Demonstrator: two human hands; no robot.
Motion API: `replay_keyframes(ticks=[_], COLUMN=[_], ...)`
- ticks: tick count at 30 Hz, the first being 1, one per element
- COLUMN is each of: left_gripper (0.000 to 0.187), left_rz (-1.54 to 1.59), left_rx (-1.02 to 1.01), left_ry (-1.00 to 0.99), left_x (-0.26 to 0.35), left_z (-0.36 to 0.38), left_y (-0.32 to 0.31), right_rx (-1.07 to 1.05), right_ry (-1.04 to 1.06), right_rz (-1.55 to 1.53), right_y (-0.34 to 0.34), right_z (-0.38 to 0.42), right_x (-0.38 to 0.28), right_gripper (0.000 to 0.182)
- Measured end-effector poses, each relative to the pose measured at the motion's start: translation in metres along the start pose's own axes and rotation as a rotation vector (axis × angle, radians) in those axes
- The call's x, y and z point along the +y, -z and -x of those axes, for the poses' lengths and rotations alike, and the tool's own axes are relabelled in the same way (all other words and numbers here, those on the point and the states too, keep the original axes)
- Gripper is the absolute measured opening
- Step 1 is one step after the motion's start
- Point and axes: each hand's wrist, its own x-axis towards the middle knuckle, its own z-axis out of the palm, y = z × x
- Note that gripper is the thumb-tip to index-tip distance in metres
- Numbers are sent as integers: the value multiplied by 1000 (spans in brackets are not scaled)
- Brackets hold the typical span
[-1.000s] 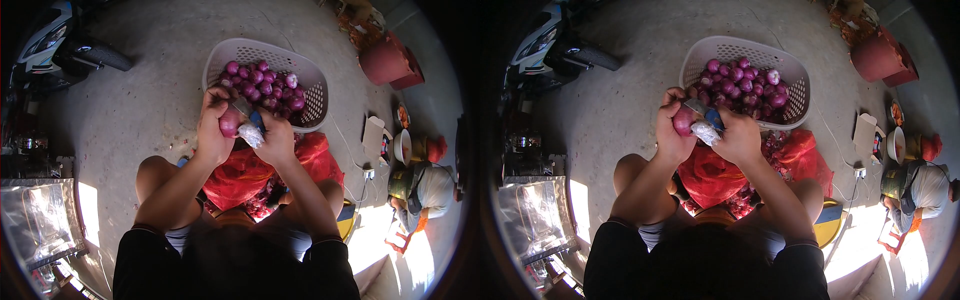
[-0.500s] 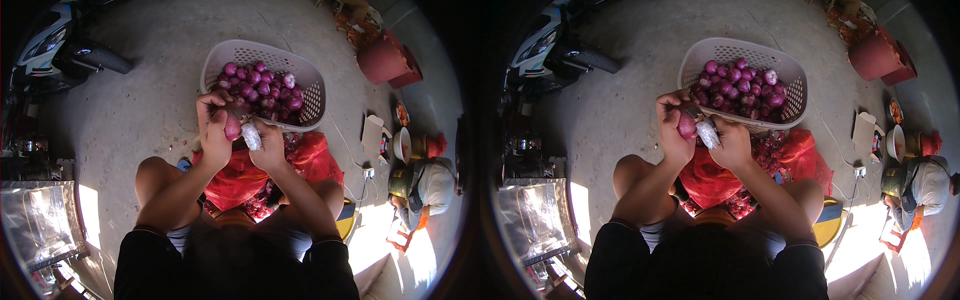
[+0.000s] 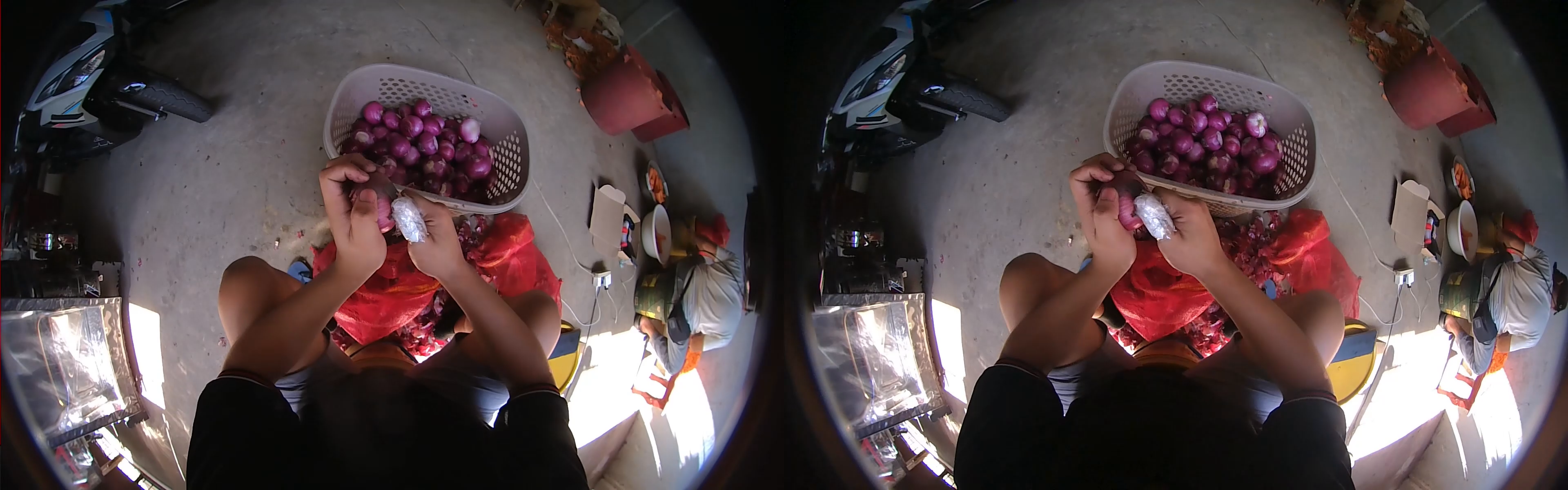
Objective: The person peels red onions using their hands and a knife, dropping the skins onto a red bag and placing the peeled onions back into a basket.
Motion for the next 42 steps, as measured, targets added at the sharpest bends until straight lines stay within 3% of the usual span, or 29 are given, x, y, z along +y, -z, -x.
replay_keyframes(ticks=[1,7,10,11,17,20,24,27,30,36,42], left_gripper=[24,42,49,43,36,33,30,28,29,39,36], left_rz=[-49,467,375,458,469,545,569,609,538,685,688], left_rx=[-2,-200,-308,-280,-244,-149,-194,-171,-186,-135,-133], left_ry=[-25,487,598,663,614,719,697,787,818,920,942], left_x=[1,26,22,26,23,20,23,32,29,32,33], left_z=[0,-7,-7,-7,-5,-9,-13,-19,-21,-26,-26], left_y=[0,-4,3,3,5,10,13,11,14,14,18], right_rx=[10,130,181,197,130,-5,-47,-122,-280,-258,-212], right_ry=[-16,-57,-6,-5,83,290,287,319,186,214,95], right_rz=[10,18,51,118,395,545,530,466,537,489,666], right_y=[0,10,16,17,29,31,33,37,45,50,57], right_z=[1,-2,-7,-7,-4,-3,-2,-3,3,-2,-1], right_x=[-1,-5,0,-1,-11,-11,-7,-10,-10,-14,-8], right_gripper=[6,18,21,15,19,22,27,32,33,34,39])
